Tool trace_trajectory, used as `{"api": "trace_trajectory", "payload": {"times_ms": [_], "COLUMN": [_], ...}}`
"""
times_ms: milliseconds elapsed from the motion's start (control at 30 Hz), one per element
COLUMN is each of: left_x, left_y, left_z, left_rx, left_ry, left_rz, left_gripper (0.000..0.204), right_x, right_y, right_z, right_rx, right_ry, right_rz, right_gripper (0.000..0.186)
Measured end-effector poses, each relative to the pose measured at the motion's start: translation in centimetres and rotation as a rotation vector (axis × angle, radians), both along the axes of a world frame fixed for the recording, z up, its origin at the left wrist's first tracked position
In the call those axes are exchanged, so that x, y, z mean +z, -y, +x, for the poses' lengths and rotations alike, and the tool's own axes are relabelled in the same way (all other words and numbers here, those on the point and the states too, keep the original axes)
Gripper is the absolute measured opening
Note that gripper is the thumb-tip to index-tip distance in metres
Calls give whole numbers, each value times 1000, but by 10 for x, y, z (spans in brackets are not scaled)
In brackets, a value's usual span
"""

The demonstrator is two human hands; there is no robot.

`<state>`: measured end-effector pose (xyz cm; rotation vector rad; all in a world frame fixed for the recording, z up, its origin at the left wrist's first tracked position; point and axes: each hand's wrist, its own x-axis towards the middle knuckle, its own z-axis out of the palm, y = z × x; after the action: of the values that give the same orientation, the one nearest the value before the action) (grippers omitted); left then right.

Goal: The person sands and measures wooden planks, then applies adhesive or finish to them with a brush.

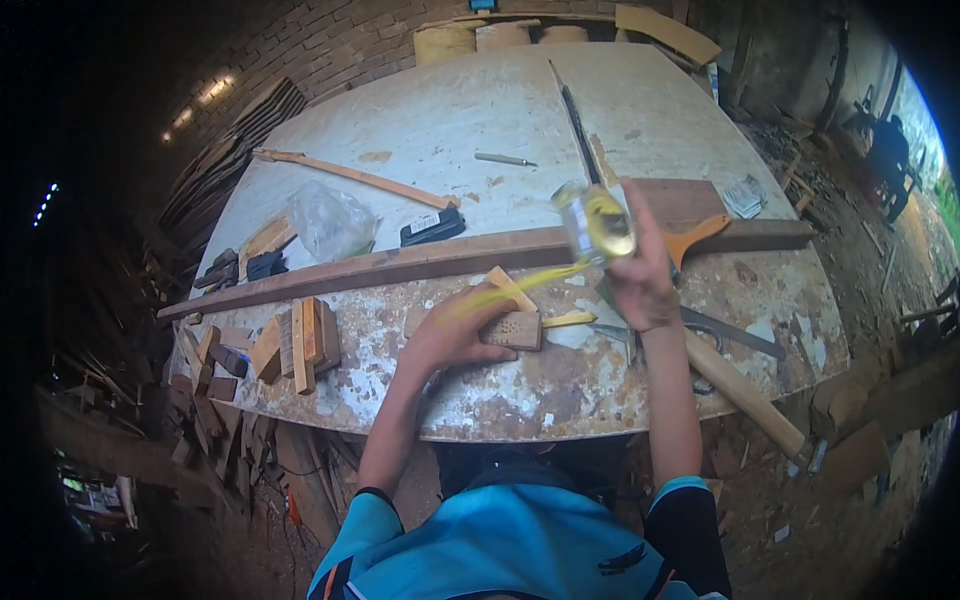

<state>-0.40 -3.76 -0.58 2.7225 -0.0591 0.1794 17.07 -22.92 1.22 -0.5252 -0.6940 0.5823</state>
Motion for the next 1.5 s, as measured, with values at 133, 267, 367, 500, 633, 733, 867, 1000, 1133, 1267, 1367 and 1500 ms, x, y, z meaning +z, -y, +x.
{"api": "trace_trajectory", "payload": {"times_ms": [133, 267, 367, 500, 633, 733, 867, 1000, 1133, 1267, 1367, 1500], "left_x": [2, 2, -1, 1, 5, 4, 1, 0, 1, 3, 0, -5], "left_y": [1, -8, -17, -32, -39, -39, -36, -39, -48, -58, -61, -62], "left_z": [2, 15, 28, 35, 31, 28, 23, 22, 33, 46, 50, 50], "left_rx": [2, -100, -52, -46, -3, 18, 52, 32, 121, 139, 136, 180], "left_ry": [56, 152, 112, 3, -73, -77, -18, 322, 512, 484, 425, 445], "left_rz": [84, 145, -49, -15, -67, -25, 23, 61, 146, 172, 90, 87], "left_gripper": [53, 34, 30, 25, 30, 34, 35, 30, 27, 29, 30, 32], "right_x": [-2, -13, -19, -21, -16, -12, -10, -11, -11, -8, -6, -3], "right_y": [8, 9, 10, 8, 7, 8, 11, 15, 17, 17, 16, 15], "right_z": [13, 25, 29, 26, 22, 21, 23, 25, 24, 22, 21, 15], "right_rx": [237, 305, 99, 147, 144, 156, 134, 326, 166, 100, 57, -22], "right_ry": [-403, -694, -587, -532, -531, -542, -507, -457, -452, -445, -393, -281], "right_rz": [346, 487, 277, 327, 339, 389, 341, 399, 256, 208, 155, -17], "right_gripper": [73, 61, 58, 58, 62, 64, 66, 64, 62, 61, 57, 54]}}
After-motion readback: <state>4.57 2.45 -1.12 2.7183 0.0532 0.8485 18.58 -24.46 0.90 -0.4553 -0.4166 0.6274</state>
